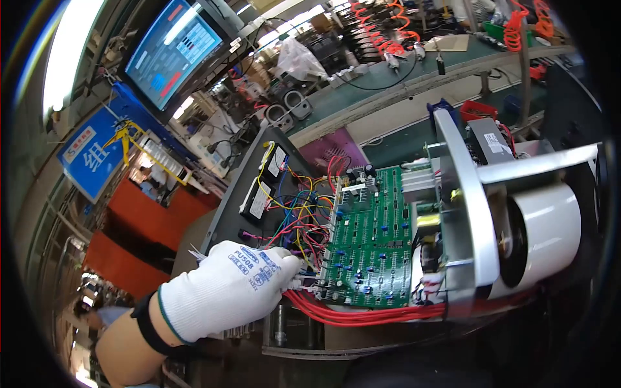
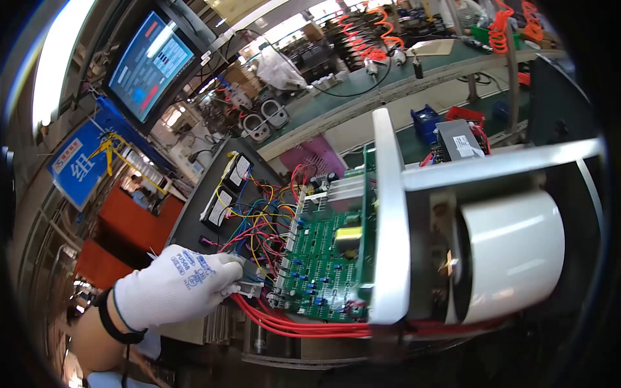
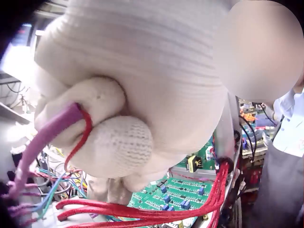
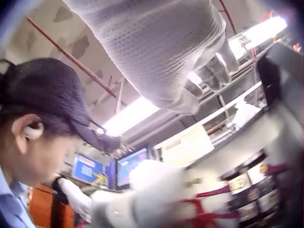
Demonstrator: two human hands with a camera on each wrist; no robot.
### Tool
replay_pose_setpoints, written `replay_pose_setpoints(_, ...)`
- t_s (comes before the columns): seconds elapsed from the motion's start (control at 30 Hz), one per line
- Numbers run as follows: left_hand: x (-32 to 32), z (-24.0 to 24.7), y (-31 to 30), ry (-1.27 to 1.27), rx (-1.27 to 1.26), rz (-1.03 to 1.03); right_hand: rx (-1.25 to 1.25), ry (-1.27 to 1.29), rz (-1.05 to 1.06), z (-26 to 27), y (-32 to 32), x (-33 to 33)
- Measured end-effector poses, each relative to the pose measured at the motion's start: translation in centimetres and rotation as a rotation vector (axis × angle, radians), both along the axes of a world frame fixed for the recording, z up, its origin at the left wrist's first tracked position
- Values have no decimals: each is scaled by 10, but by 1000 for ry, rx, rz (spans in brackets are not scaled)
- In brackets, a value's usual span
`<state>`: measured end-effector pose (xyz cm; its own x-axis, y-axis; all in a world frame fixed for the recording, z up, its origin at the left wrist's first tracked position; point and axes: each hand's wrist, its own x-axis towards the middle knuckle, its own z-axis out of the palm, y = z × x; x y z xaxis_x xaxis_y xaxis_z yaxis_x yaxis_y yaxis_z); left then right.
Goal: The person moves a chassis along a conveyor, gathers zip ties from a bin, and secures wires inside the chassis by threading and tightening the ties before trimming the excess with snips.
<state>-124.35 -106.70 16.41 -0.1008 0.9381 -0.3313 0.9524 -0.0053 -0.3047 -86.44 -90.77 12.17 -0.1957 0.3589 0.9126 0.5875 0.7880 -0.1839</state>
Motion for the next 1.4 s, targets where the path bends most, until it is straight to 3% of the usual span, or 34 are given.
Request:
replay_pose_setpoints(0.07,-5,12,-4,-20,36,-52,119,-933,191,25,-57,11)
replay_pose_setpoints(0.1,-6,23,-6,-4,76,-88,102,-949,153,11,-63,-15)
replay_pose_setpoints(0.2,-10,57,-10,-28,295,-208,-662,-368,913,-48,-107,-134)
replay_pose_setpoints(0.23,-14,67,-9,-62,329,-211,-901,-356,880,-52,-113,-156)
replay_pose_setpoints(0.33,-26,85,-5,-122,357,-274,-1260,354,1021,-90,-119,-241)
replay_pose_setpoints(0.47,-52,84,3,-94,317,-296,-1490,416,953,-112,-96,-292)
replay_pose_setpoints(0.67,-71,78,19,-114,187,-220,-1419,314,1079,-116,-88,-309)
replay_pose_setpoints(0.73,-79,77,27,-126,181,-203,-1510,397,1133,-116,-89,-312)
replay_pose_setpoints(0.8,-84,73,34,-135,165,-184,-1556,290,1145,-108,-84,-305)
replay_pose_setpoints(0.83,-84,71,38,-191,94,-170,-1742,246,1109,-100,-80,-302)
replay_pose_setpoints(0.93,-69,70,47,-309,-179,-81,-1778,102,1132,-99,-75,-300)
replay_pose_setpoints(1.0,-71,67,48,-419,-374,-155,-1141,41,1134,-117,-80,-301)
replay_pose_setpoints(1.07,-71,64,45,-405,-471,-265,-1016,22,1156,-122,-79,-297)
replay_pose_setpoints(1.1,-72,60,44,-335,-495,-245,-1022,28,1148,-116,-77,-295)
replay_pose_setpoints(1.17,-75,55,47,-228,-501,-175,-1559,80,1007,-104,-74,-293)
replay_pose_setpoints(1.27,-80,59,51,-235,-385,-53,-1419,292,1029,-122,-79,-313)
replay_pose_setpoints(1.3,-83,59,51,-211,-383,-70,-1190,173,949,-126,-81,-319)
replay_pose_setpoints(1.33,-87,60,50,-190,-378,-86,-1190,168,943,-129,-82,-318)
replay_pose_setpoints(1.4,-89,59,48,-205,-347,-132,-1180,-88,803,-131,-82,-318)
